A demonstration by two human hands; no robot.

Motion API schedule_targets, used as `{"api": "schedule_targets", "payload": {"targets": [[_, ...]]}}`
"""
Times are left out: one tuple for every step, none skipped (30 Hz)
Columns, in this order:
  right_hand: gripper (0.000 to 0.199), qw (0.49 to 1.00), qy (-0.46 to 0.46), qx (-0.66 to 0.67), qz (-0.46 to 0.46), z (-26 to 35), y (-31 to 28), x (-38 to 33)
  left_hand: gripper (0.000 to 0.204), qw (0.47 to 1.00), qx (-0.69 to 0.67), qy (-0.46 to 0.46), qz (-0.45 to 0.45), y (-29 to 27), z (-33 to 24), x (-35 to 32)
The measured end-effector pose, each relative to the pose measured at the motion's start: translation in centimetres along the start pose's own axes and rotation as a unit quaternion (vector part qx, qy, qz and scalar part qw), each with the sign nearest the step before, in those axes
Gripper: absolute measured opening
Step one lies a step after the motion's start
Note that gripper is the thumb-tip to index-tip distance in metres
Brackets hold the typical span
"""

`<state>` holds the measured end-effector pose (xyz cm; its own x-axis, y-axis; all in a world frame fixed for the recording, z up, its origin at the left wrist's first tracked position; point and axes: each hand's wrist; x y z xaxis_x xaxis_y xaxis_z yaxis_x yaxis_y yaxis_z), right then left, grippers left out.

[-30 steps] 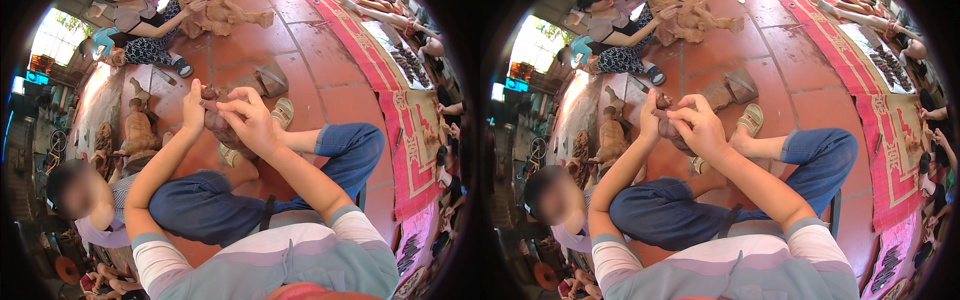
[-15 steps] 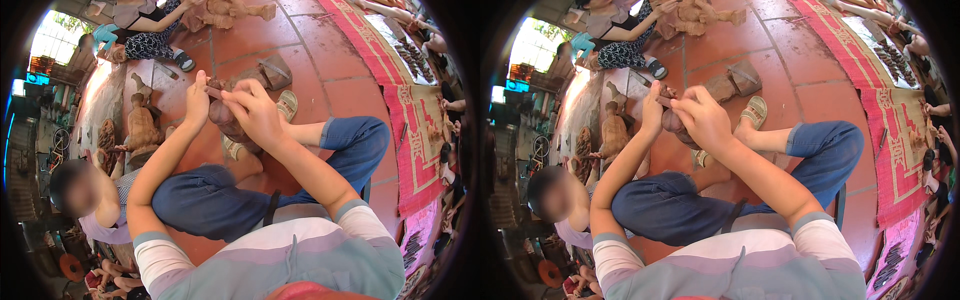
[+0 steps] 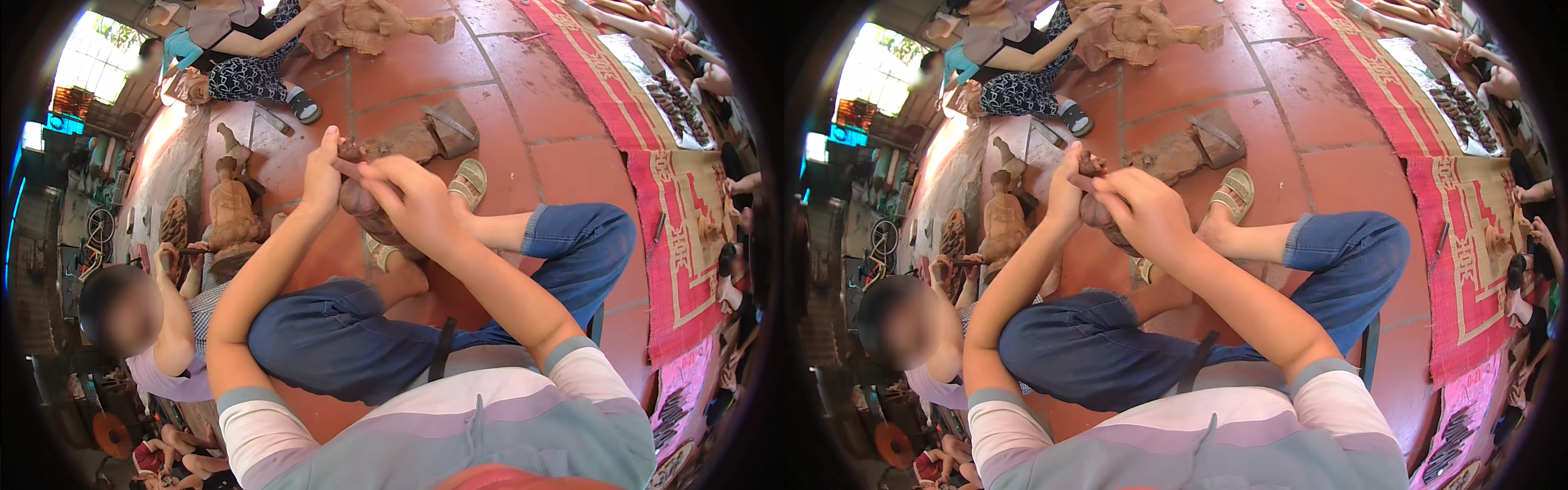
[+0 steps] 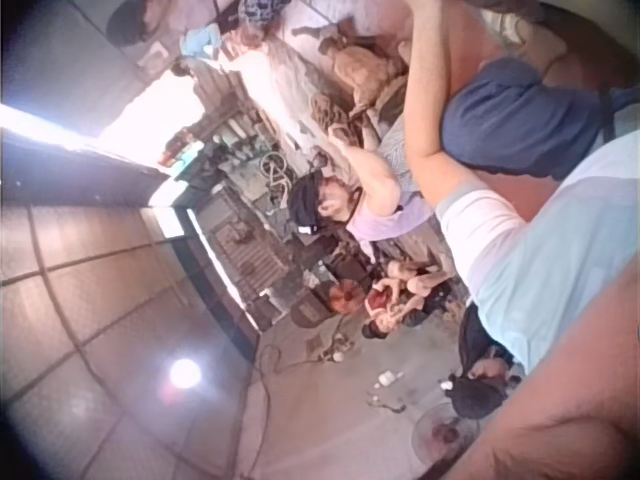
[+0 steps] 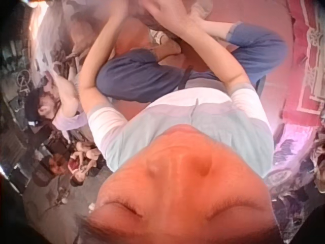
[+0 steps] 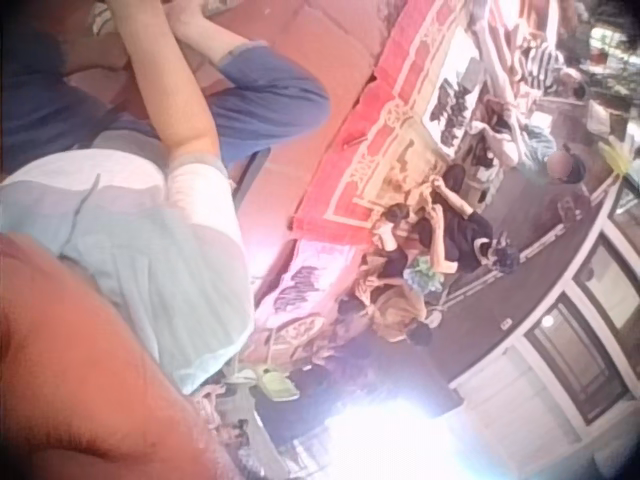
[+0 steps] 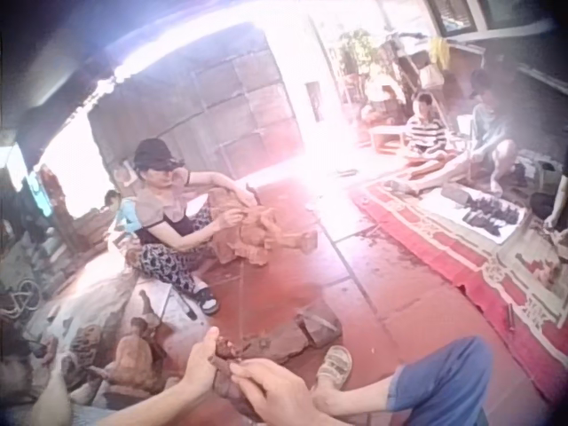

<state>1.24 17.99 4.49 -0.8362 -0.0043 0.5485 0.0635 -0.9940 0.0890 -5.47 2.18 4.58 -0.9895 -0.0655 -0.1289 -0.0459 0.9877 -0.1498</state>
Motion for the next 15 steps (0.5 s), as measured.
{"api": "schedule_targets", "payload": {"targets": [[0.014, 0.999, -0.016, 0.03, -0.008, -0.7, -0.4, -1.1, 0.041, 1.0, 0.018, -0.001, -0.001, 0.3, -0.5, -0.2], [0.013, 0.998, -0.032, 0.06, -0.013, -1.3, -1.1, -2.2, 0.041, 0.999, 0.034, -0.004, -0.004, 0.6, -0.8, -0.4], [0.013, 0.998, -0.007, 0.055, -0.001, -1.8, -1.9, -3.3, 0.043, 0.998, 0.054, -0.008, -0.011, 0.8, -1.1, -0.3], [0.013, 0.998, 0.028, 0.063, -0.009, -1.5, -1.9, -3.2, 0.044, 0.998, 0.062, -0.014, -0.022, 1.0, -1.1, -0.4], [0.013, 0.995, 0.064, 0.072, -0.017, -1.2, -1.8, -3.1, 0.046, 0.997, 0.071, -0.021, -0.032, 1.2, -1.3, -0.5], [0.013, 0.992, 0.1, 0.079, -0.025, -0.7, -1.6, -2.9, 0.048, 0.996, 0.08, -0.028, -0.041, 1.5, -1.3, -0.5], [0.012, 0.998, 0.052, 0.028, -0.026, -0.2, -1.0, -1.9, 0.046, 0.998, 0.053, -0.014, -0.031, 0.9, -0.7, -0.7], [0.012, 0.998, 0.061, 0.02, -0.025, 0.1, -0.5, -1.1, 0.044, 1.0, 0.024, 0.006, -0.017, 0.5, -0.3, -0.2], [0.012, 0.997, 0.071, 0.011, -0.024, 0.4, 0.1, -0.6, 0.042, 1.0, -0.005, 0.027, -0.004, 0.3, 0.2, 0.1], [0.011, 0.997, 0.078, 0.004, -0.021, 0.7, 0.4, -0.2, 0.041, 1.0, 0.004, 0.025, -0.005, 0.3, 0.2, 0.2], [0.013, 0.997, 0.076, 0.002, -0.02, 1.0, 0.3, -0.2, 0.04, 1.0, 0.013, 0.023, -0.007, 0.2, 0.2, 0.2], [0.014, 0.998, 0.063, 0.014, -0.025, 0.9, 0.1, -0.8, 0.039, 0.999, 0.021, 0.021, -0.01, 0.1, 0.1, 0.1], [0.014, 0.998, 0.046, 0.023, -0.031, 0.4, -0.4, -1.5, 0.039, 0.999, 0.041, 0.001, -0.004, 0.4, -0.4, 0.0], [0.014, 0.998, 0.029, 0.032, -0.035, -0.2, -0.7, -2.0, 0.038, 0.998, 0.06, -0.018, 0.0, 0.7, -1.0, -0.3], [0.015, 0.998, 0.022, 0.035, -0.039, -0.6, -0.9, -2.2, 0.037, 0.996, 0.079, -0.038, 0.003, 1.1, -1.5, -0.3]]}}
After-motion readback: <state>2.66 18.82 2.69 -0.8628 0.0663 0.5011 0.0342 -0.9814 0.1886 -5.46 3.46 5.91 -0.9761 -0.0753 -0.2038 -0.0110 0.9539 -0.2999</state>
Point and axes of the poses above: each hand's wrist, its own x-axis towards the middle knuckle, its own y-axis out of the palm, z = x × y, and after that the axes turned 12 degrees about x, right-handed
